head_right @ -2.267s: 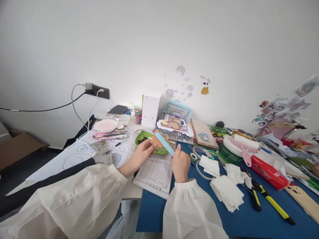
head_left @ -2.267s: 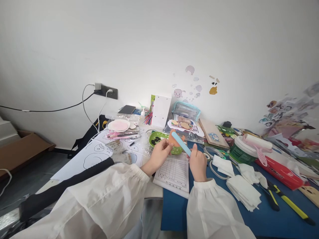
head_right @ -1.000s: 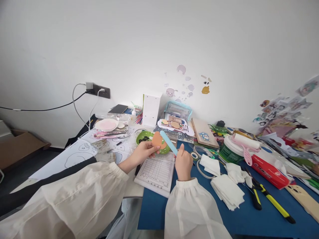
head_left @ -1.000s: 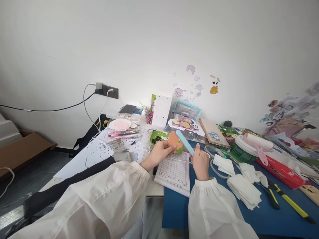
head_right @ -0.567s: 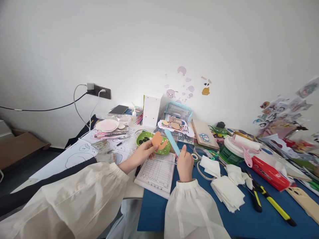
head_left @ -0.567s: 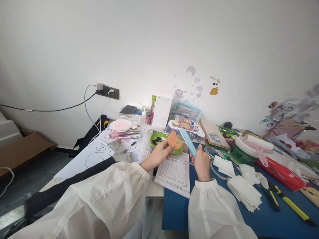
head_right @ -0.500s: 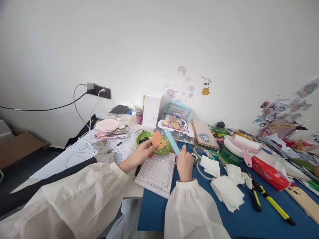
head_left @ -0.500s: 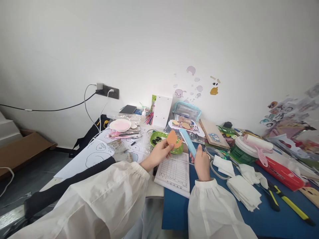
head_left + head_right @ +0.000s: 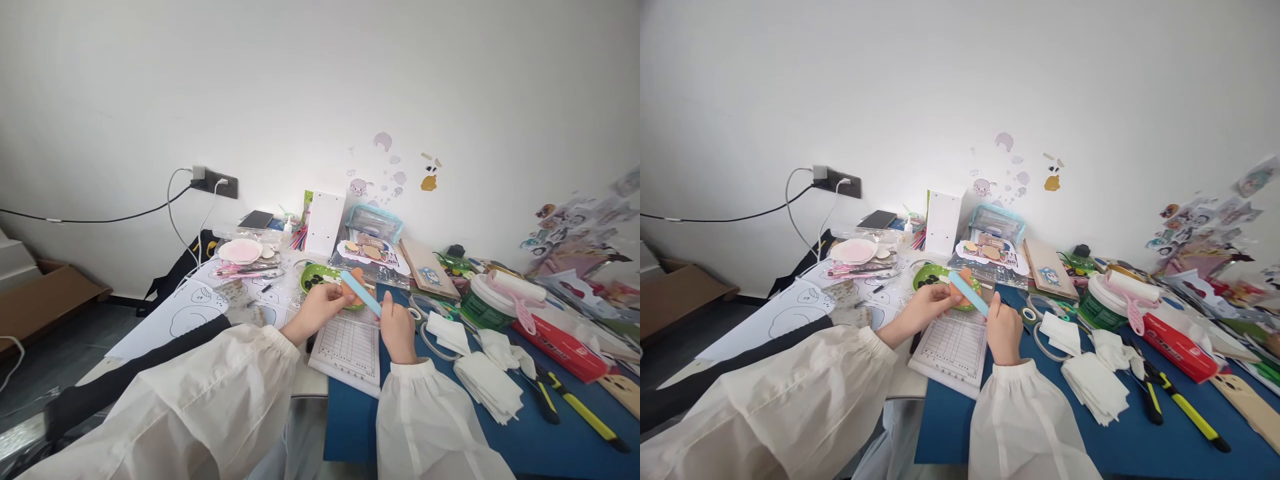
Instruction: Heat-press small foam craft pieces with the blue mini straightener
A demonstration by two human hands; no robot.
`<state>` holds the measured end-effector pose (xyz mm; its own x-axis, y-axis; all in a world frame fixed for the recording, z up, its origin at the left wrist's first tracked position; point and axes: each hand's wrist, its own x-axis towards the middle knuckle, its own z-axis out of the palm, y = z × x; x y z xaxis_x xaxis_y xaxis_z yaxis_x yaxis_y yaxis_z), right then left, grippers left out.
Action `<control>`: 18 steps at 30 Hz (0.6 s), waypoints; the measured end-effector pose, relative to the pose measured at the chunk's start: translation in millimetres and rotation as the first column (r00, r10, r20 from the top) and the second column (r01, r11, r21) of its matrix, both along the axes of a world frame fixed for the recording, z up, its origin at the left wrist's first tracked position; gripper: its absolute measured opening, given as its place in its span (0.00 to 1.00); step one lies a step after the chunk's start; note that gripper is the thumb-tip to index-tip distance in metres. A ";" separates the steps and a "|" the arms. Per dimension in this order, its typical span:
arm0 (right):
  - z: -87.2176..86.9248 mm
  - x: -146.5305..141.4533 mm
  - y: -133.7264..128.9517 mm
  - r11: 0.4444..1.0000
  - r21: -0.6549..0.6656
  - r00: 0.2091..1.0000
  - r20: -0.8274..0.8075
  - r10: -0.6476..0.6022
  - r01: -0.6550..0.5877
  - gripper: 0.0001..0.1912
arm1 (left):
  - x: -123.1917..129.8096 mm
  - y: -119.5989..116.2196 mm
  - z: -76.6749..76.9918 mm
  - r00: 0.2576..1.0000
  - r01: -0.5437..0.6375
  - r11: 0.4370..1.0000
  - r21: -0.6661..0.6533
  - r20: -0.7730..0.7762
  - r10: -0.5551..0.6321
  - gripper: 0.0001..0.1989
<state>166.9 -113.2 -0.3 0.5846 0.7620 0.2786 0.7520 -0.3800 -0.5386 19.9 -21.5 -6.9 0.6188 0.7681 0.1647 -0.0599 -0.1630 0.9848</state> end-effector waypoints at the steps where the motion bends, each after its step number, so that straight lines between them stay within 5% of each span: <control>1: -0.3 0.1 0.0 1.000 -0.003 1.000 0.005 0.001 -0.001 0.31 | 0.0 0.6 -0.3 1.000 0.003 1.000 -0.006 -0.001 -0.003 0.16; 18: 2.1 3.6 -2.9 0.996 0.063 0.995 -0.081 -0.064 0.069 0.33 | -1.7 1.8 6.4 1.000 0.015 0.996 -0.083 -0.013 -0.016 0.15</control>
<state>170.4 -116.1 1.8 0.6554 0.7023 0.2779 0.6807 -0.3899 -0.6202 18.2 -19.7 -0.5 0.6325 0.7691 0.0921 -0.0482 -0.0797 0.9957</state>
